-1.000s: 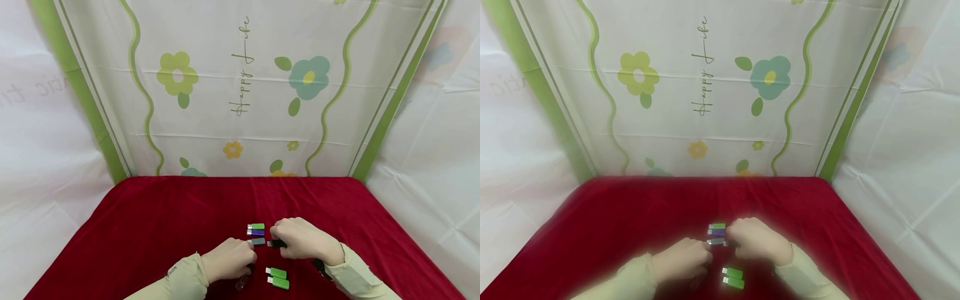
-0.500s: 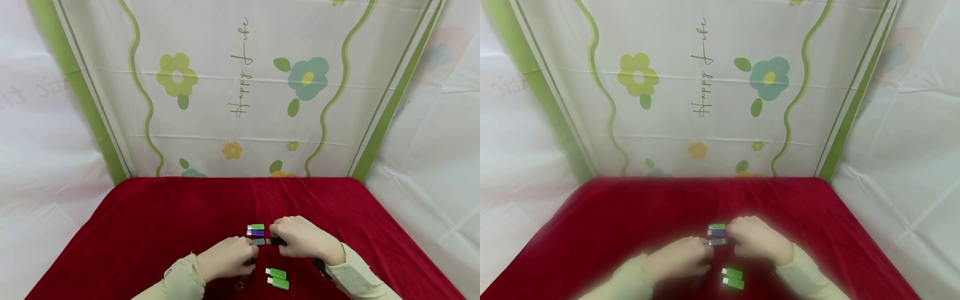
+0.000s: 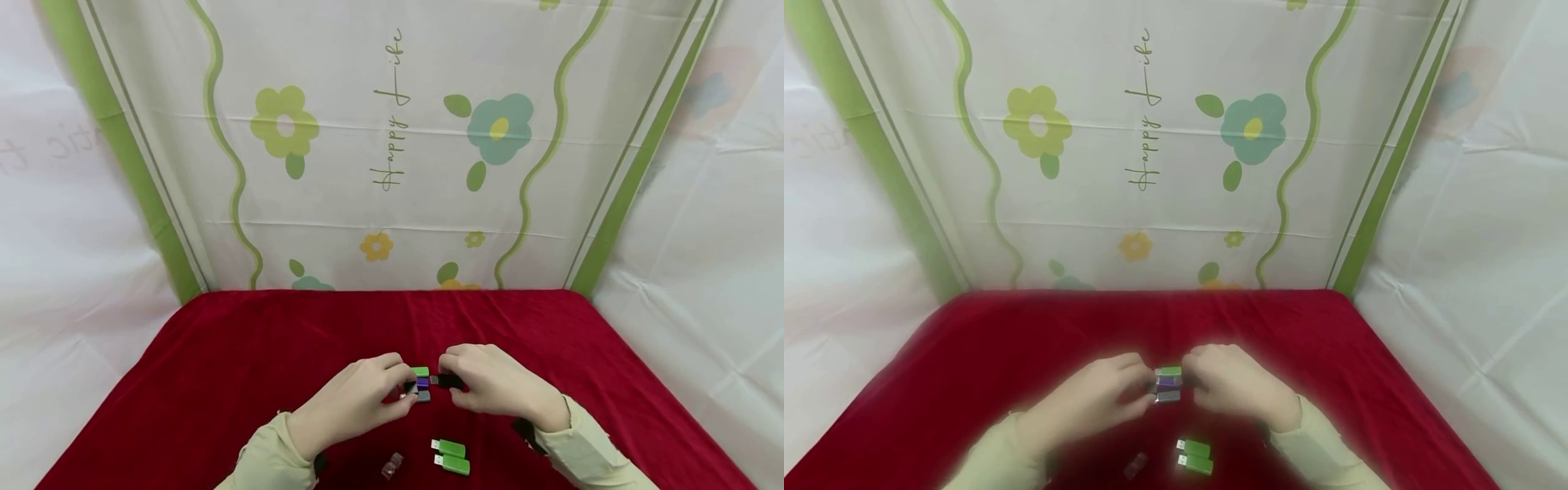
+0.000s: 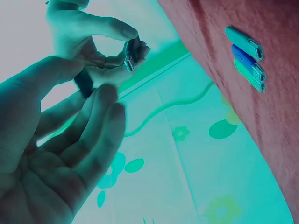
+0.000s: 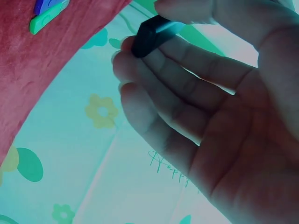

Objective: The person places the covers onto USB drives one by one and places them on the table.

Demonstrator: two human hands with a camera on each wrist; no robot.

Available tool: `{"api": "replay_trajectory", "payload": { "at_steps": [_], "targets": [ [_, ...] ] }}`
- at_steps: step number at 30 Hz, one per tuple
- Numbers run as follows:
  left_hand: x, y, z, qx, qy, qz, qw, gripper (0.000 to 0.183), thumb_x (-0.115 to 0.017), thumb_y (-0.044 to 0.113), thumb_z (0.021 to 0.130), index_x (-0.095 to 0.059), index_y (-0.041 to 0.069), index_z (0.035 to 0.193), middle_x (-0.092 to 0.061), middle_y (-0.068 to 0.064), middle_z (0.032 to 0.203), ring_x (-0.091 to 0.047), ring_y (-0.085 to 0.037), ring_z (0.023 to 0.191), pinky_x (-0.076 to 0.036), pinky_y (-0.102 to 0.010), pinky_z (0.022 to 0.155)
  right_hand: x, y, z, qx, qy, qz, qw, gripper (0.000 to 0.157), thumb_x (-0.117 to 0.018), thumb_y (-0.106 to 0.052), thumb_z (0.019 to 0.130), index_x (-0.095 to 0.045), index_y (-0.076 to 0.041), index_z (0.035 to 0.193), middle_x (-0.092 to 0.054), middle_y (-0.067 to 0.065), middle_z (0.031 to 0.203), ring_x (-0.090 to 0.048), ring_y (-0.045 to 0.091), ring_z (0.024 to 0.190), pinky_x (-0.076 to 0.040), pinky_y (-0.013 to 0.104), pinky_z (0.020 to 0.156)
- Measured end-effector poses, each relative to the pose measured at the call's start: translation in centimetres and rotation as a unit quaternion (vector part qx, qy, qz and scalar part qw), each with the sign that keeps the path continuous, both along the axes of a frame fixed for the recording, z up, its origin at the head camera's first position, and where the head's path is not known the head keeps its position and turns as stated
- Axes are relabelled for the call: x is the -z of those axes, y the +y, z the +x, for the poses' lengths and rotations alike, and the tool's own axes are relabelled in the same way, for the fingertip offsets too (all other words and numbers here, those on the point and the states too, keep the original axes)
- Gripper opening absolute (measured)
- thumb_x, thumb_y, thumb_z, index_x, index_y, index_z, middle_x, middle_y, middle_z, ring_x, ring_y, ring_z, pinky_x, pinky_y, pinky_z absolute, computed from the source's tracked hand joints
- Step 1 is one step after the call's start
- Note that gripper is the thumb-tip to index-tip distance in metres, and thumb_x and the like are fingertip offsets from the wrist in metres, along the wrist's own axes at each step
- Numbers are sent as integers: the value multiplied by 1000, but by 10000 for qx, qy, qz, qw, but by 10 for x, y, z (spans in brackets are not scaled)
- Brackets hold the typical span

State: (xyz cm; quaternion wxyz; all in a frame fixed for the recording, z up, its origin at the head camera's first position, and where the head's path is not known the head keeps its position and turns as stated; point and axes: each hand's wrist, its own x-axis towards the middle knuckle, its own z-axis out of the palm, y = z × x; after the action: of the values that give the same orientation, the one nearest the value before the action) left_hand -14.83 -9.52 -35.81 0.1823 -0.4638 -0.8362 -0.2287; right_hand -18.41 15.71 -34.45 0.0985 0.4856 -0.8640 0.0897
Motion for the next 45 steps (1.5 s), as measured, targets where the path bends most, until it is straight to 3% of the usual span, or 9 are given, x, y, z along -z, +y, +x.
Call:
{"api": "replay_trajectory", "payload": {
  "at_steps": [8,21,45],
  "targets": [
    [-2,-1,0,-118,490,434,9978,16,-74,11,86,-67,8,101,-56,4,92,-44,1,65,-36,-5,58,-1,1,0,-138,281,-292,9991,19,-75,-4,72,-64,-15,84,-55,-9,79,-49,1,67,-44,16,58],
    [7,-2,-8,-246,496,396,9977,18,-75,12,86,-68,8,102,-58,2,93,-48,0,64,-38,-6,58,-2,2,-1,-367,731,-709,9941,22,-73,-3,71,-65,-16,87,-53,-10,81,-48,0,68,-43,13,59],
    [9,2,-7,-374,878,440,9945,20,-79,12,83,-68,8,100,-57,4,90,-46,0,61,-37,-5,56,-4,-2,-1,-764,846,-1006,9884,26,-73,1,70,-68,-12,93,-56,-7,86,-48,1,69,-41,11,59]
  ]
}}
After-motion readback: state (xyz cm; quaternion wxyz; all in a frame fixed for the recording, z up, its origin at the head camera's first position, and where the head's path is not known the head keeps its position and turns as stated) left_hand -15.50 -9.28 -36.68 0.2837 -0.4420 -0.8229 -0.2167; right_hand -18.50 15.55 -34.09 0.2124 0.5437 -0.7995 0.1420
